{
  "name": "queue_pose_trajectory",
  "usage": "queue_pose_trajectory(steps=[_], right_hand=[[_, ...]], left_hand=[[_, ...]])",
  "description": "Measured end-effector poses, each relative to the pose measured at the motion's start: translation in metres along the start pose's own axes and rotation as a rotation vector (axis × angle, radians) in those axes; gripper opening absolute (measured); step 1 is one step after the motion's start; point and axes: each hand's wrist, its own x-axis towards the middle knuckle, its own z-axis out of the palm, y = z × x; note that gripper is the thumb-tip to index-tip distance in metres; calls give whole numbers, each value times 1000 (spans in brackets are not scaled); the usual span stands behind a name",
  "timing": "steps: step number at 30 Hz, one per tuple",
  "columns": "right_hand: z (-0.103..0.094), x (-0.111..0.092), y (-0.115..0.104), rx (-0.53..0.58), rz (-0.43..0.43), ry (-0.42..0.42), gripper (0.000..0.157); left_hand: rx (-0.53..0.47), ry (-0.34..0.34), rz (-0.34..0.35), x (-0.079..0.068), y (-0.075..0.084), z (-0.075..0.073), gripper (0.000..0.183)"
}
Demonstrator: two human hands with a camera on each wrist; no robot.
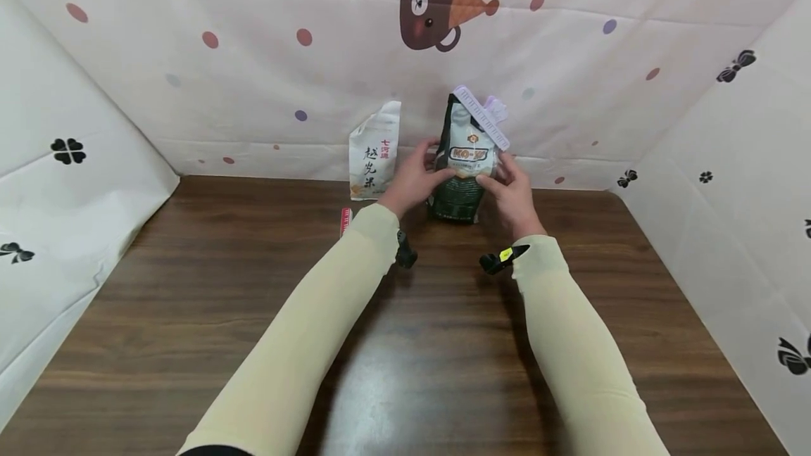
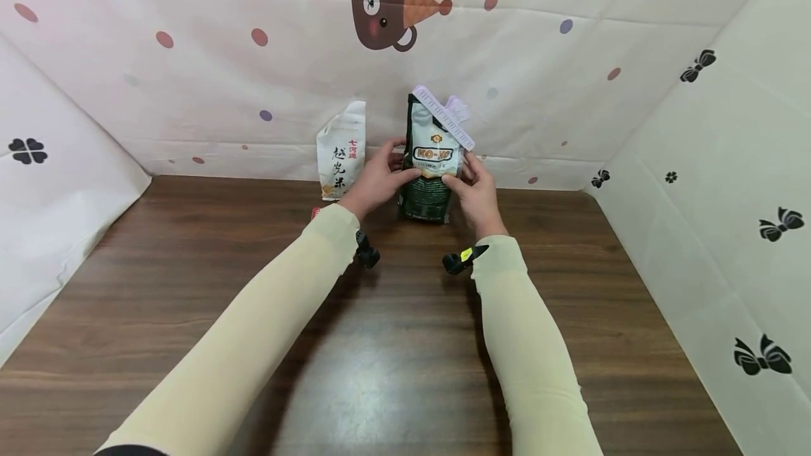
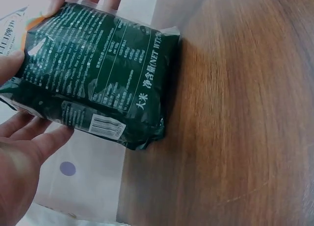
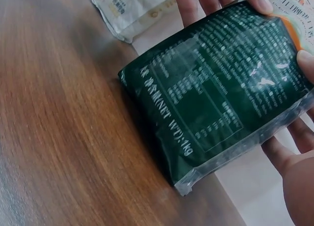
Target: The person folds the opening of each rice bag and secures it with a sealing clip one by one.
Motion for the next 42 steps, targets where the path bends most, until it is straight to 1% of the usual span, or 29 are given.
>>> queue_pose_trajectory(steps=[5, 8, 12, 18, 25, 29, 32, 36, 39, 42], right_hand=[[-1, -1, 2, -23, 34, -9, 63], [1, -4, -3, -40, 69, -27, 60], [3, -10, -10, -77, 102, -51, 57], [4, -14, -13, -110, 108, -65, 54], [4, -17, -15, -147, 113, -49, 52], [5, -22, -18, -143, 133, -41, 58], [6, -27, -21, -109, 153, -24, 63], [5, -33, -23, -75, 117, -5, 67], [4, -38, -25, -79, 91, -7, 68], [3, -43, -26, -95, 92, -13, 67]], left_hand=[[38, -17, -14, 0, 1, 2, 76], [62, -19, -27, -1, 1, 1, 75], [119, -20, -18, -1, -1, 2, 74], [174, -29, -18, -2, -1, 1, 74], [171, -22, -24, -6, 0, -1, 75], [153, -26, -30, -11, 0, -3, 75], [148, -28, -31, -14, -1, -5, 74], [146, -21, -26, -16, -1, -7, 71], [140, -14, -22, -19, -1, -8, 71], [135, -13, -24, -22, -1, -10, 71]])
